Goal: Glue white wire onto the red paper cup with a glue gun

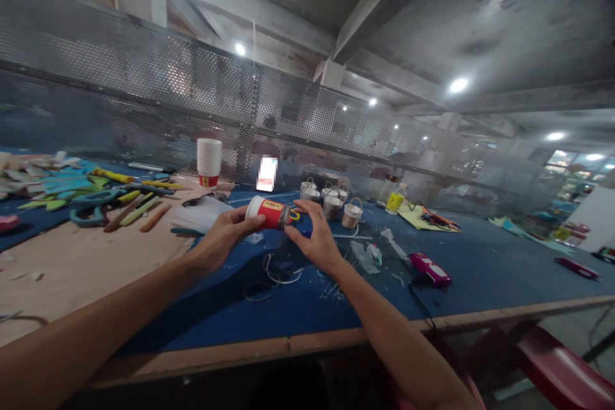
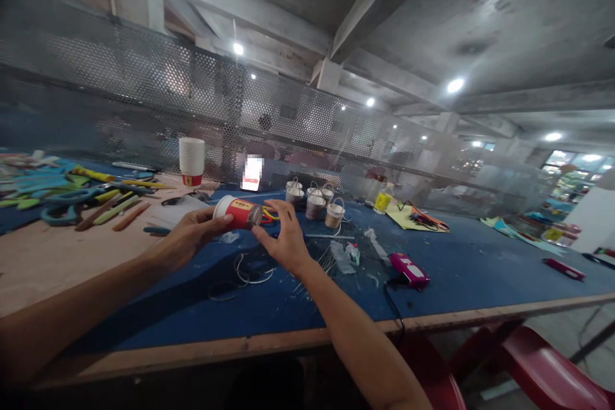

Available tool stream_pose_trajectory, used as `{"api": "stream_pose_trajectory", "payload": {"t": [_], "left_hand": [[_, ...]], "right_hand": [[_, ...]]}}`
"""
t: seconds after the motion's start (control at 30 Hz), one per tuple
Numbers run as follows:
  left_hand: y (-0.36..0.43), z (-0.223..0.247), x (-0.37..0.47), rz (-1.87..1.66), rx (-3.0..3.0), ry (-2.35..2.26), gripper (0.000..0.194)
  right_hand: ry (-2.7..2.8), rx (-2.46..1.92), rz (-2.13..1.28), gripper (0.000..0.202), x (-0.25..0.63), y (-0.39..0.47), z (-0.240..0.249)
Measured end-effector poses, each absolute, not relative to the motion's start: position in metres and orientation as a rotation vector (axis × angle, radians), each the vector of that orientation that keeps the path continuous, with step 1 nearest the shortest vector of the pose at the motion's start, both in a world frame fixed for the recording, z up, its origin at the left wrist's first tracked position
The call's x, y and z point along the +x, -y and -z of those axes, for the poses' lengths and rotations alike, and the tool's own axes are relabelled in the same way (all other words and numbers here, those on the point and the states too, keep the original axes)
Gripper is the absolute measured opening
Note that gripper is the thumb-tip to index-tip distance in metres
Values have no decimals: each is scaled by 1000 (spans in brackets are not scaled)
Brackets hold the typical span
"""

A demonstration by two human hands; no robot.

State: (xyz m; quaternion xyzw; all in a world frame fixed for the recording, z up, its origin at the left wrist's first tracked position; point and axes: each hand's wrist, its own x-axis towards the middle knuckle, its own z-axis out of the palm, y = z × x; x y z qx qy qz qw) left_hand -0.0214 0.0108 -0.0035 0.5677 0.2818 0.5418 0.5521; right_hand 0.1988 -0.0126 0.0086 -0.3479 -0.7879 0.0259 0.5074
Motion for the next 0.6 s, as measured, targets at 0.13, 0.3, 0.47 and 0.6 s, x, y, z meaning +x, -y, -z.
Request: {"api": "stream_pose_trajectory", "payload": {"t": [0.13,0.3,0.47,0.6], "left_hand": [[-12,2,-21,-1306,1342,-637,27],[-11,-1,-20,-1354,1349,-595,28],[-11,-1,-22,-1384,1370,-566,29],[-10,-2,-23,-1393,1405,-579,29]], "right_hand": [[1805,-1033,36,23,212,6,-12],[1955,-1759,75,24,242,-1,-11],[2025,-2111,23,31,259,-2,-2],[2030,-2116,-55,29,264,-9,4]]}}
